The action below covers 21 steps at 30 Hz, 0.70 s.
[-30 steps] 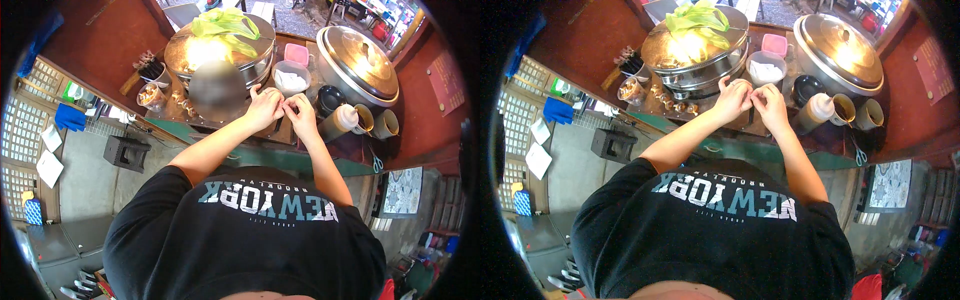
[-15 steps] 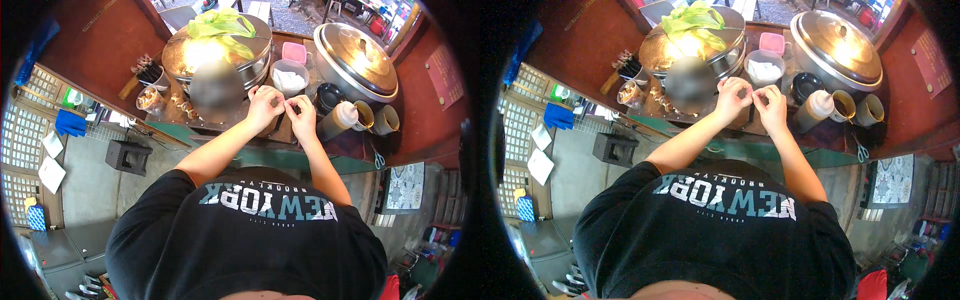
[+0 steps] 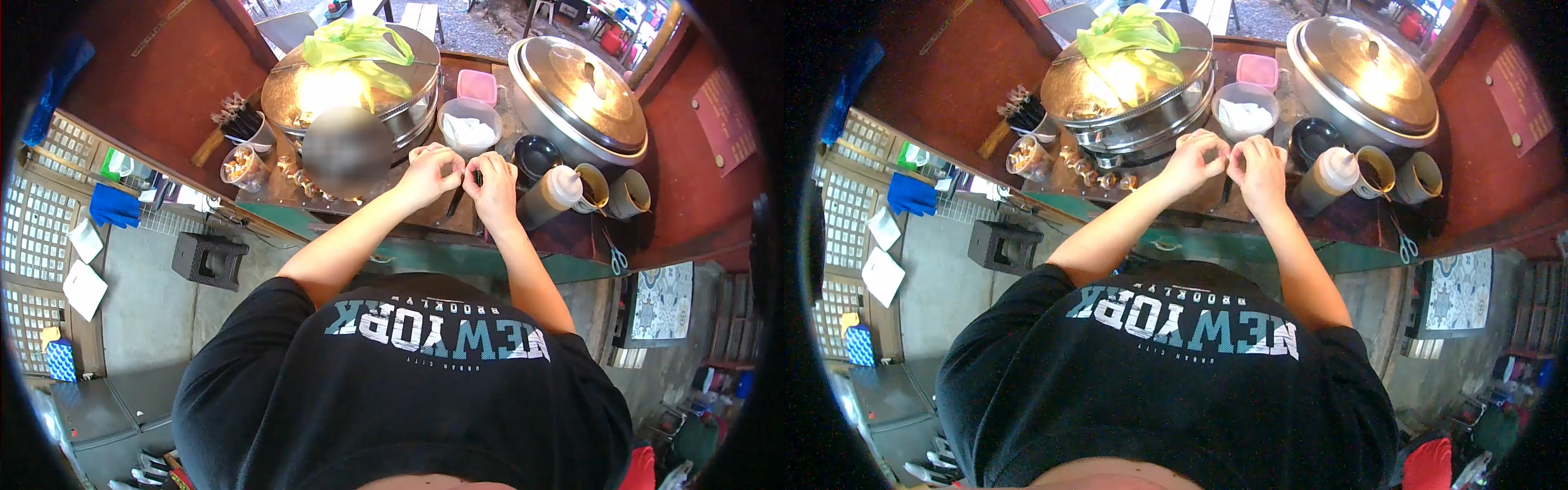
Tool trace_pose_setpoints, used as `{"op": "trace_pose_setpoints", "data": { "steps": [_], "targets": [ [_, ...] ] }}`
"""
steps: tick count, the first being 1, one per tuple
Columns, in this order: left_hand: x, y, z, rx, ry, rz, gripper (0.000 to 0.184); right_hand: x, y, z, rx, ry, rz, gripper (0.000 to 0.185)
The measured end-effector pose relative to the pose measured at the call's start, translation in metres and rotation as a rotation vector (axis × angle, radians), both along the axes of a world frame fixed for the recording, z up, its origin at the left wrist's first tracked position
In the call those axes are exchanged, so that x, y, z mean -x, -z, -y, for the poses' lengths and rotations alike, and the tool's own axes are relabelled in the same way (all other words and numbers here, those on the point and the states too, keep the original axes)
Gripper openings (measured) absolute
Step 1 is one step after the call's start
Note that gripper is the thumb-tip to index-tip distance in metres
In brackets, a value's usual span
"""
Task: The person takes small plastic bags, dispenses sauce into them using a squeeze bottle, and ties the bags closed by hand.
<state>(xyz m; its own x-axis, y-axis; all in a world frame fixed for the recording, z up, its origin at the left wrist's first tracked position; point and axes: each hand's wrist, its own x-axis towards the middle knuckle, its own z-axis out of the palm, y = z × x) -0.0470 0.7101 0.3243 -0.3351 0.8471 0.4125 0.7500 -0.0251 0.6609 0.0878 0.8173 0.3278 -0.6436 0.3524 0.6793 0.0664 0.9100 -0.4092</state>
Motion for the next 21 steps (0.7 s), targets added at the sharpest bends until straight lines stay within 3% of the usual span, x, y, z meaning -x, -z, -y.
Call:
{"op": "trace_pose_setpoints", "data": {
  "steps": [7,11,16,21],
  "targets": [
    [0.008,-0.008,0.003,-0.005,0.049,-0.029,0.013,-0.005,-0.007,-0.005,0.012,-0.052,0.042,0.017],
    [0.001,-0.016,0.004,-0.041,-0.041,-0.171,0.013,-0.008,-0.012,-0.008,0.042,-0.104,0.083,0.013],
    [-0.012,-0.008,0.000,-0.215,-0.231,-0.385,0.016,-0.009,-0.010,-0.011,0.307,-0.215,0.048,0.011],
    [-0.017,0.003,0.000,-0.284,-0.294,-0.430,0.017,-0.009,0.000,-0.025,0.680,-0.322,0.071,0.017]
  ]
}}
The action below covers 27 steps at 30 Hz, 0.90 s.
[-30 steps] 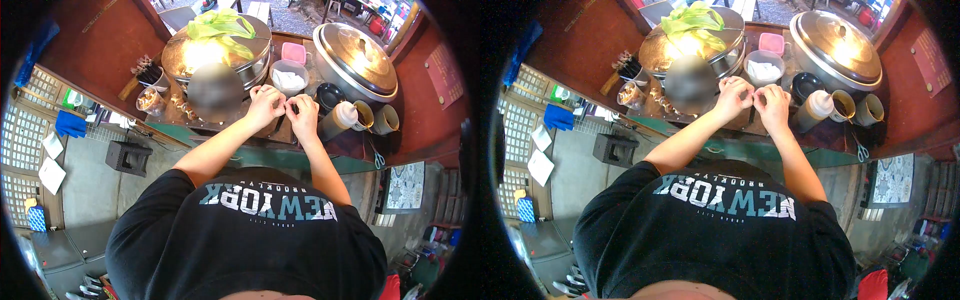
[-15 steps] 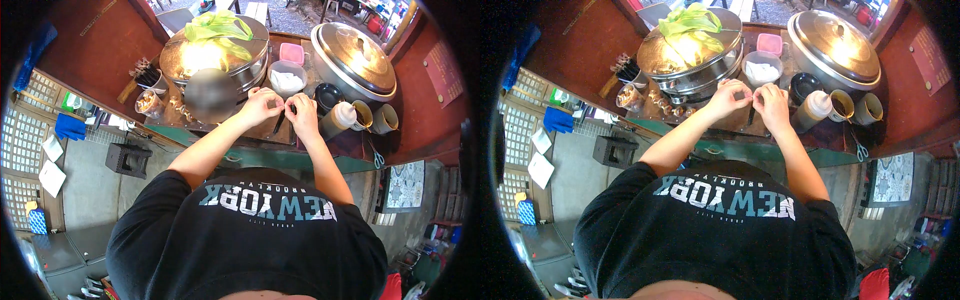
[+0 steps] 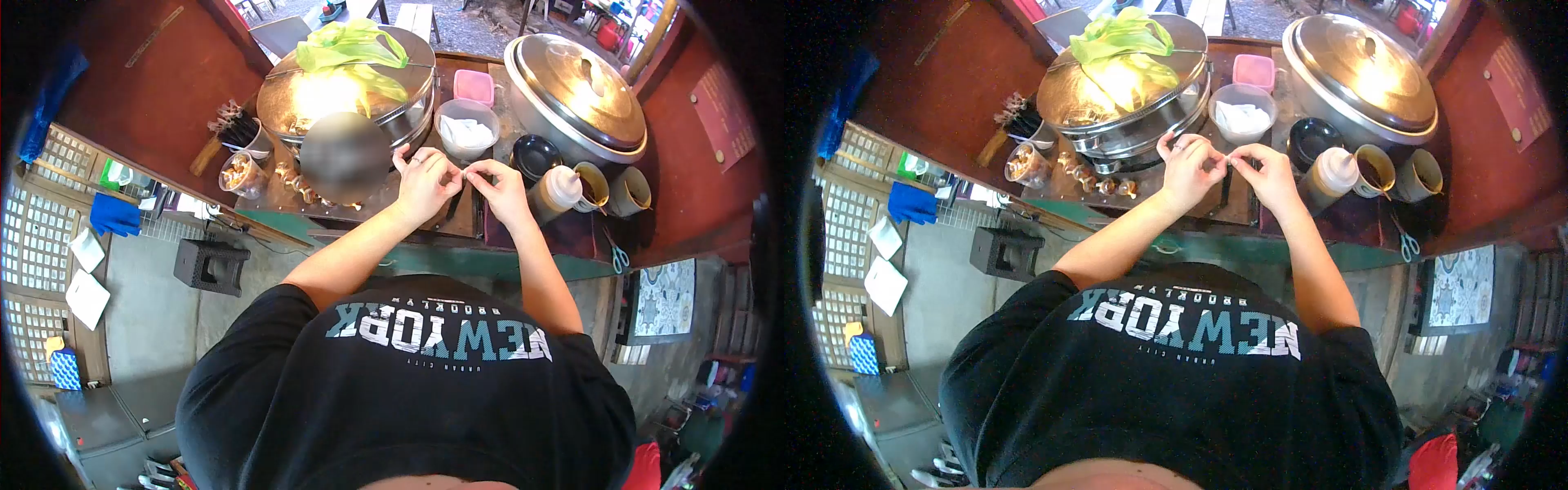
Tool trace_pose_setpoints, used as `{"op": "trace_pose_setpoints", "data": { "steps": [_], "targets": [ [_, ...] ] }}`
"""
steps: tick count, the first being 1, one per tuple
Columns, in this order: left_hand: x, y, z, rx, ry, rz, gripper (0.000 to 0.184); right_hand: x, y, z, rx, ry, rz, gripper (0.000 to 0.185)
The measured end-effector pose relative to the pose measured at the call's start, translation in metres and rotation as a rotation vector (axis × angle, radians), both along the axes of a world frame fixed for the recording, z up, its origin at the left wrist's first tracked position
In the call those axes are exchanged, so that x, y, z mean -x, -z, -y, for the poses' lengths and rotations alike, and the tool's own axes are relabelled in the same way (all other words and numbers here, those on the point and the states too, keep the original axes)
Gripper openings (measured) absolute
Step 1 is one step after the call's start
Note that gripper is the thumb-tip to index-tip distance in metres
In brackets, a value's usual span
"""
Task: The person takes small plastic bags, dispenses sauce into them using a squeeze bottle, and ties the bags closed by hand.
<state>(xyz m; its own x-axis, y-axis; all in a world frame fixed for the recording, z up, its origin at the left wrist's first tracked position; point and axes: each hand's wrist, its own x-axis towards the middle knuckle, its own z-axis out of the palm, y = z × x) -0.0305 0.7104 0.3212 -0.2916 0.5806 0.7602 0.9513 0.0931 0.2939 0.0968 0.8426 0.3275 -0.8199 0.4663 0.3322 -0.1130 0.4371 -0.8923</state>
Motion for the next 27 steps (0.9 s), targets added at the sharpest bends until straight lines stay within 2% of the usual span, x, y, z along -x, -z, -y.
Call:
{"op": "trace_pose_setpoints", "data": {
  "steps": [3,6,9,12,15,19,25,27],
  "targets": [
    [0.002,0.003,-0.001,-0.039,0.021,-0.017,0.017,0.003,-0.005,-0.001,0.123,-0.029,0.005,0.018],
    [0.004,0.003,-0.001,-0.038,0.037,-0.025,0.017,0.004,-0.009,-0.010,-0.008,-0.102,0.074,0.018],
    [0.006,0.001,0.001,0.000,0.054,-0.028,0.017,0.003,-0.015,-0.013,0.045,-0.116,0.144,0.016],
    [0.010,-0.002,0.000,0.016,0.116,-0.017,0.017,0.003,-0.021,-0.014,-0.082,-0.098,0.196,0.013],
    [0.017,-0.003,-0.003,0.020,0.227,0.023,0.020,0.008,-0.010,-0.014,0.081,-0.096,0.138,0.011],
    [0.024,-0.005,0.000,0.109,0.310,-0.012,0.021,0.015,0.006,-0.010,0.108,-0.047,0.060,0.012],
    [0.012,-0.010,0.009,0.201,0.157,-0.015,0.017,0.013,-0.004,0.002,0.058,0.043,0.085,0.012],
    [0.007,-0.009,0.009,0.209,0.108,0.097,0.013,0.015,0.002,0.003,0.049,0.071,0.062,0.011]
  ]
}}
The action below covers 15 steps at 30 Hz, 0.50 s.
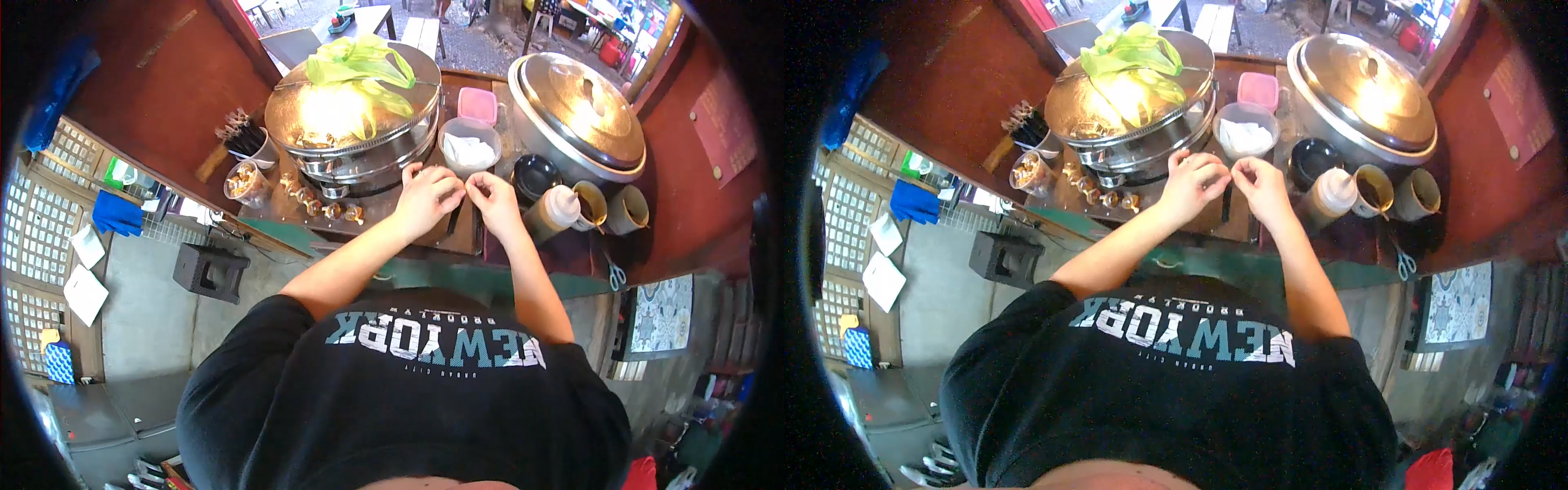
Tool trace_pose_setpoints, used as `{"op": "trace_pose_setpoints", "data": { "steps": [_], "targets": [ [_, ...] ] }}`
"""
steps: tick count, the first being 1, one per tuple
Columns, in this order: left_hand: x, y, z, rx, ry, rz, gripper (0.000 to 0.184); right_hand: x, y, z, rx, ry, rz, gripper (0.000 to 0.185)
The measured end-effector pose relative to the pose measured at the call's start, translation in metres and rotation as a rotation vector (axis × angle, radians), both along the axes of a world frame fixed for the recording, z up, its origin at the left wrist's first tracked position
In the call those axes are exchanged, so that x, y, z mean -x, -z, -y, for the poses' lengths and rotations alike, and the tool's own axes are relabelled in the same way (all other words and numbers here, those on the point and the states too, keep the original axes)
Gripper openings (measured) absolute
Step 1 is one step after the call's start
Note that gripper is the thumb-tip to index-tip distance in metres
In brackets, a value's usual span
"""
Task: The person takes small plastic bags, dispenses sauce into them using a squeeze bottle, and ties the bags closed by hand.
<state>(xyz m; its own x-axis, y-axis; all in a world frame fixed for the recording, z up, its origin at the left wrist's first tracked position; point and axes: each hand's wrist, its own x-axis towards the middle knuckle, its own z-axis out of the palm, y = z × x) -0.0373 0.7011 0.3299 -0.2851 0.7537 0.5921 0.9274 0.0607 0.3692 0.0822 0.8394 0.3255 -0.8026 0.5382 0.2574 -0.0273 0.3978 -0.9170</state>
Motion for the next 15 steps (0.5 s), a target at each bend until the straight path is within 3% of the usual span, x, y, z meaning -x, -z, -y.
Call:
{"op": "trace_pose_setpoints", "data": {
  "steps": [6,11,15],
  "targets": [
    [-0.003,0.005,-0.005,-0.010,0.044,0.623,0.017,-0.003,-0.003,0.006,0.019,-0.001,-0.009,0.009],
    [-0.005,0.000,0.001,0.063,-0.011,0.482,0.018,-0.001,0.006,0.003,0.053,-0.017,-0.005,0.011],
    [-0.010,-0.007,0.005,0.110,-0.085,0.218,0.013,0.002,0.015,0.001,0.098,-0.020,-0.014,0.010]
  ]
}}
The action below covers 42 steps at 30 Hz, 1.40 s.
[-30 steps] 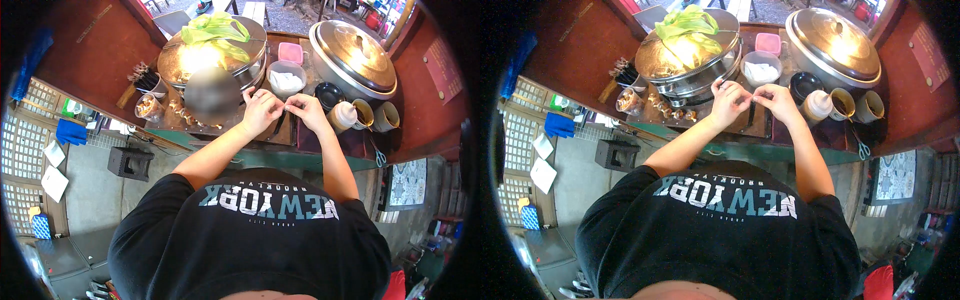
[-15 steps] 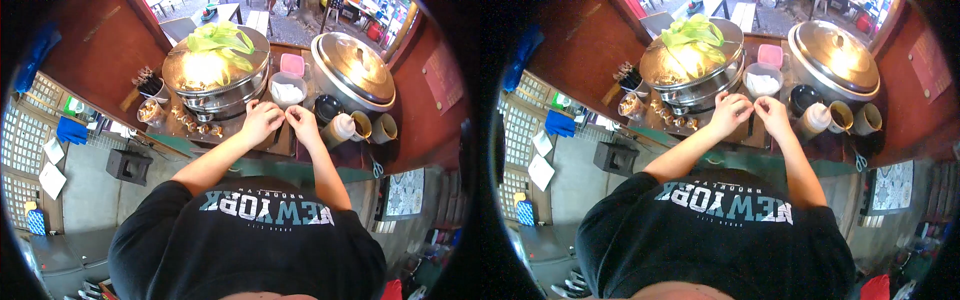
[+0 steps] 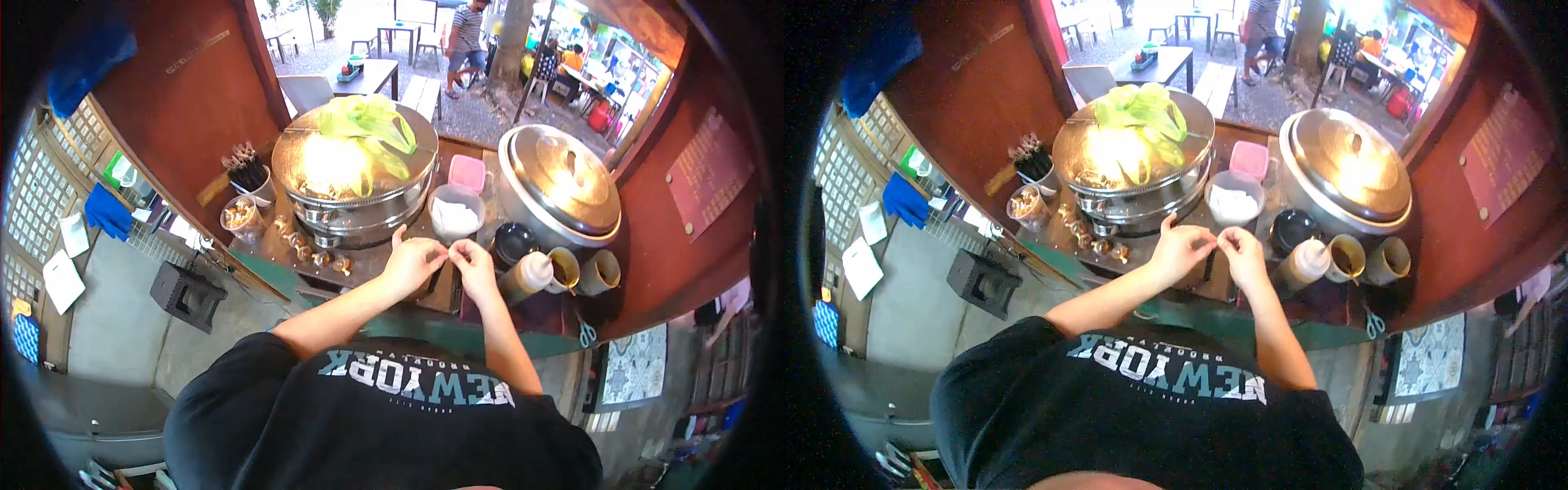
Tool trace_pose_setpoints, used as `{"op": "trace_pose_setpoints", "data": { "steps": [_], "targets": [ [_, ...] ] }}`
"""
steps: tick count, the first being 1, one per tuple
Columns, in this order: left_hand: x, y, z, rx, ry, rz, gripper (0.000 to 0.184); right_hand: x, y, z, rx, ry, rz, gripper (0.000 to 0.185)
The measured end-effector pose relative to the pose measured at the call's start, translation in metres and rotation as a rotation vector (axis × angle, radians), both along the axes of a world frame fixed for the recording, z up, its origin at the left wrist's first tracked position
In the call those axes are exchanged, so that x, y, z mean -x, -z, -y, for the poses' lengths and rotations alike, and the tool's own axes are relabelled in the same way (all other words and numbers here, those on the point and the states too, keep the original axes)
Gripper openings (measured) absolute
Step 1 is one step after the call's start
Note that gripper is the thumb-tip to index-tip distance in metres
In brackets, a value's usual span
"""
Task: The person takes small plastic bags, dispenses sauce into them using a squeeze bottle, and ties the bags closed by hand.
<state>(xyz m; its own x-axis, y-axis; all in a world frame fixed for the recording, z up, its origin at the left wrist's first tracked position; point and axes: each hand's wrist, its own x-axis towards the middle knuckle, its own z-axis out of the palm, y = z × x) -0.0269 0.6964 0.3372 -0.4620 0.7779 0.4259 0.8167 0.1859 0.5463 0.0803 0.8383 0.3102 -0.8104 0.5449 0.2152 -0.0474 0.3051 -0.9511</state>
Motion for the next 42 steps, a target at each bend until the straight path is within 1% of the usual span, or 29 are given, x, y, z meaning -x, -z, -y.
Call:
{"op": "trace_pose_setpoints", "data": {
  "steps": [1,2,3,5,7,9,13,17,18,21,24,27,28,32,33,34,35,36,37,39,40,42],
  "targets": [
    [-0.001,0.000,0.000,0.005,-0.014,-0.075,0.011,0.001,-0.001,0.001,0.010,0.000,0.005,0.010],
    [-0.001,0.002,-0.002,-0.002,-0.033,-0.081,0.011,0.002,0.000,0.003,0.002,0.004,0.002,0.010],
    [-0.002,0.001,-0.003,-0.006,-0.051,-0.086,0.011,0.001,-0.011,0.008,-0.076,0.033,0.064,0.008],
    [-0.002,-0.002,-0.005,0.027,-0.088,-0.069,0.012,0.003,-0.013,0.010,-0.152,0.056,0.059,0.008],
    [-0.003,-0.010,-0.005,0.054,-0.097,-0.067,0.014,0.002,-0.021,0.017,-0.306,0.066,0.022,0.005],
    [-0.005,-0.019,-0.005,0.071,-0.070,-0.079,0.016,0.002,-0.025,0.023,-0.348,0.087,0.021,0.005],
    [-0.003,-0.027,-0.008,0.095,-0.022,-0.031,0.019,-0.001,-0.040,0.029,-0.377,0.111,-0.065,0.008],
    [-0.007,-0.049,-0.001,0.035,0.025,-0.029,0.017,-0.005,-0.058,0.037,-0.360,0.166,-0.124,0.009],
    [-0.009,-0.053,0.002,0.019,0.030,-0.022,0.016,-0.006,-0.060,0.037,-0.395,0.168,-0.178,0.007],
    [-0.012,-0.065,0.010,0.024,0.073,0.034,0.015,-0.012,-0.065,0.045,-0.261,0.178,-0.204,0.006],
    [-0.010,-0.076,0.014,-0.005,0.065,0.124,0.014,-0.013,-0.076,0.048,-0.194,0.142,-0.329,0.007],
    [-0.013,-0.076,0.018,-0.092,0.088,0.100,0.014,-0.019,-0.088,0.053,-0.181,0.146,-0.270,0.009],
    [-0.014,-0.075,0.019,-0.112,0.096,0.093,0.014,-0.019,-0.092,0.055,-0.165,0.156,-0.292,0.011],
    [-0.019,-0.068,0.018,-0.145,0.139,0.133,0.016,-0.018,-0.078,0.049,-0.400,0.249,-0.282,0.008],
    [-0.018,-0.065,0.017,-0.138,0.150,0.159,0.016,-0.019,-0.084,0.051,-0.534,0.273,-0.302,0.011],
    [-0.016,-0.062,0.015,-0.170,0.183,0.192,0.018,-0.019,-0.086,0.050,-0.559,0.270,-0.306,0.013],
    [-0.013,-0.062,0.013,-0.176,0.236,0.260,0.017,-0.020,-0.092,0.049,-0.560,0.256,-0.332,0.012],
    [-0.014,-0.066,0.014,-0.174,0.222,0.245,0.017,-0.018,-0.096,0.049,-0.511,0.270,-0.369,0.011],
    [-0.016,-0.073,0.016,-0.175,0.210,0.226,0.016,-0.018,-0.104,0.049,-0.548,0.278,-0.400,0.009],
    [-0.015,-0.080,0.016,-0.160,0.195,0.249,0.016,-0.015,-0.109,0.050,-0.429,0.227,-0.436,0.009],
    [-0.016,-0.081,0.016,-0.193,0.174,0.199,0.014,-0.015,-0.110,0.051,-0.333,0.186,-0.432,0.008],
    [-0.014,-0.086,0.018,-0.111,0.214,0.513,0.011,-0.016,-0.112,0.051,-0.129,0.109,-0.428,0.009]
  ]
}}
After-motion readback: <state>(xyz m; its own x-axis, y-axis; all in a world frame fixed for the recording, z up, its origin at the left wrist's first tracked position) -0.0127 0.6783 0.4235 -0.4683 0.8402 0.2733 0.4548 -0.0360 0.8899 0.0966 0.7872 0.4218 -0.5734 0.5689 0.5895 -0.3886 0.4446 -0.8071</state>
